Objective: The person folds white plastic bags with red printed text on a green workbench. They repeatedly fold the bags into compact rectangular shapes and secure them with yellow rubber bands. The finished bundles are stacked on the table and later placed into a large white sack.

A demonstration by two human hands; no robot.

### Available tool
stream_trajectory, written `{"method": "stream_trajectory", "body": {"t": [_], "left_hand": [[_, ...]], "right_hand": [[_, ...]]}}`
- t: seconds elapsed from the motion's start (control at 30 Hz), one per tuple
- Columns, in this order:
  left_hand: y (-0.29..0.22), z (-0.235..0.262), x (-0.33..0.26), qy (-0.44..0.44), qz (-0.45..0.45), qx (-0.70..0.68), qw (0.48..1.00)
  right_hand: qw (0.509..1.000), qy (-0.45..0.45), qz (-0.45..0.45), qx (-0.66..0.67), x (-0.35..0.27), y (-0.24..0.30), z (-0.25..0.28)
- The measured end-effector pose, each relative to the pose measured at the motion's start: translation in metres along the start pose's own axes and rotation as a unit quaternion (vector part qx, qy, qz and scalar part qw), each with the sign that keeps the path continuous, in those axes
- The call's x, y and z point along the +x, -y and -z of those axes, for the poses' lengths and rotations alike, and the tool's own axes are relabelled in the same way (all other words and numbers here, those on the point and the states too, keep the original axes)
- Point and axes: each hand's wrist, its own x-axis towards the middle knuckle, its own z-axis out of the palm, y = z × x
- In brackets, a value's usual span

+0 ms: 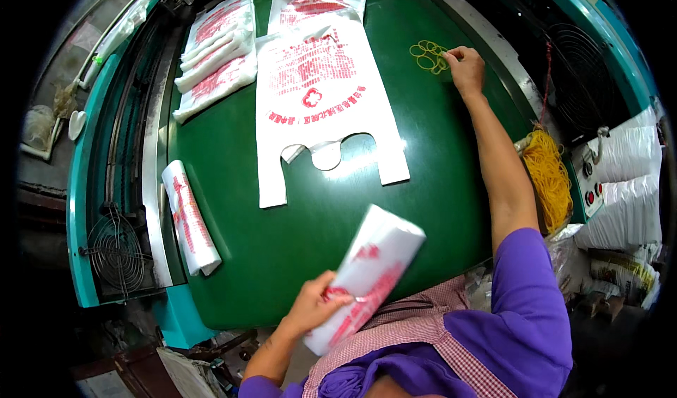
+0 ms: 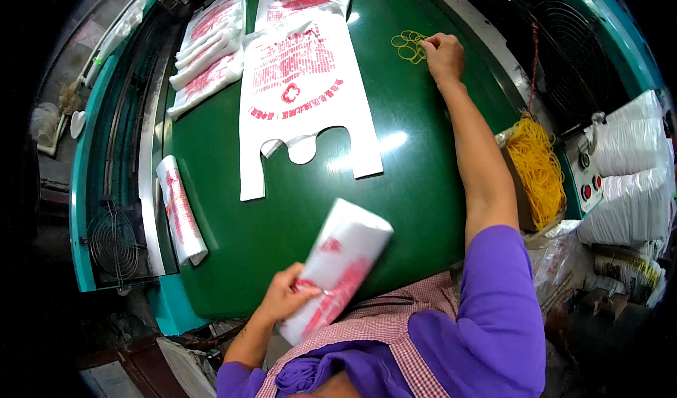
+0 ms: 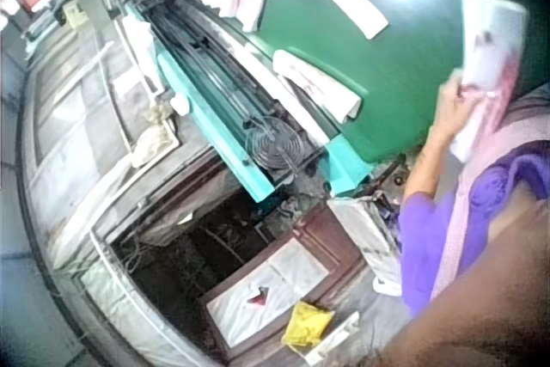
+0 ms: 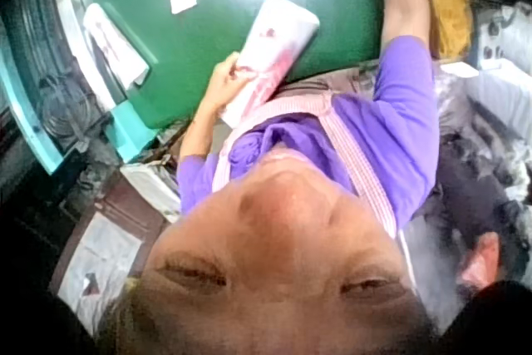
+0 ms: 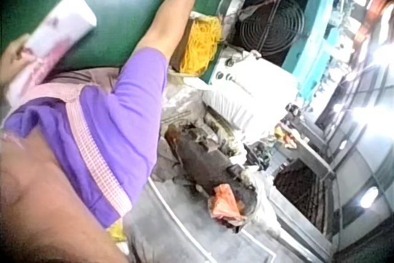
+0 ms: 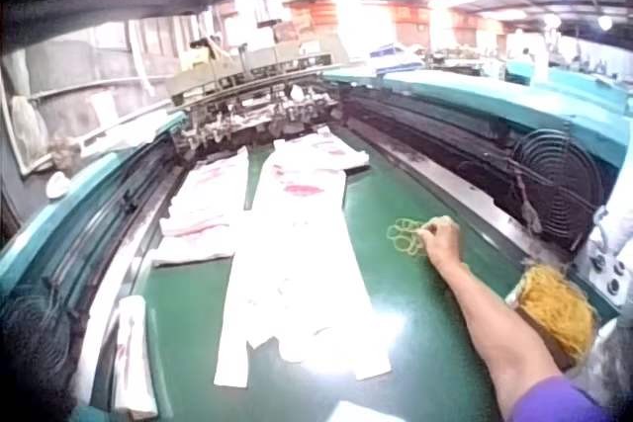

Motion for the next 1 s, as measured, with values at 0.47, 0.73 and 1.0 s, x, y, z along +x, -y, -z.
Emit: {"method": "stream_trajectory", "body": {"t": [0.47,0.73,1.0], "left_hand": [[-0.017,0.002,0.028,-0.004,-0.173,-0.590,0.789],[0.012,0.051,-0.009,-0.166,-0.137,-0.104,0.971],[0.018,0.068,-0.025,-0.165,-0.052,0.283,0.944]], "right_hand": [[0.534,0.429,-0.246,0.686,-0.246,0.168,0.111],[0.601,0.505,-0.042,0.618,-0.195,0.210,0.168],[0.667,0.580,0.090,0.458,-0.272,0.233,0.110]]}}
